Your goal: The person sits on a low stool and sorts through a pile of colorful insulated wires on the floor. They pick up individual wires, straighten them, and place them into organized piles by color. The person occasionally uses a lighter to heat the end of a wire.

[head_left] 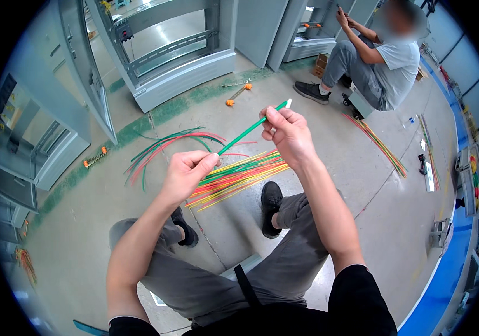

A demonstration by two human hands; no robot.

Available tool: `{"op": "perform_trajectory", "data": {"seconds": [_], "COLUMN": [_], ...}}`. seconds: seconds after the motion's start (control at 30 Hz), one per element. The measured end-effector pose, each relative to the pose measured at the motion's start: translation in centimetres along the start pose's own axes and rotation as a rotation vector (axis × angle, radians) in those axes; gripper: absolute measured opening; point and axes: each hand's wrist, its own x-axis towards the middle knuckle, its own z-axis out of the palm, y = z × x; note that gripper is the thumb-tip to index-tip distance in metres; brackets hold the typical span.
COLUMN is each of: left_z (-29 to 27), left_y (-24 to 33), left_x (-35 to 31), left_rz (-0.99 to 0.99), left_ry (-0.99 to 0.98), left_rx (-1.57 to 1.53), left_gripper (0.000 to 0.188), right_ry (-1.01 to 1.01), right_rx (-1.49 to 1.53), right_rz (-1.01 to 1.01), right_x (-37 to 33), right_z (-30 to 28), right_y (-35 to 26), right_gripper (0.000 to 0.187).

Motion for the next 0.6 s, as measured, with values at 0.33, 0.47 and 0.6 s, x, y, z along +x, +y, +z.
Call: {"op": "perform_trajectory", "data": {"seconds": [0.33,0.47,0.6], "left_z": [-0.7,-1.0,-0.1], "left_y": [-0.5,-0.6,0.0], "left_x": [0.4,0.2,0.2], "left_rz": [0.015,0.053,0.028], "left_ry": [0.099,0.070,0.056], "left_rx": [0.235,0.192,0.270], "left_gripper": [0.028,0.026,0.025], "right_ry": [0.008,-0.034,0.026], "right_rx": [-0.189,-0.320,-0.510], "right_rz": [-0.073,-0.100,-0.195], "right_x": [0.3,0.4,0.5], "right_z": [-1.0,-1.8,-2.0], "right_y": [-0.2,-0.6,-0.3], "right_gripper": [0.030,0.030,0.030]}}
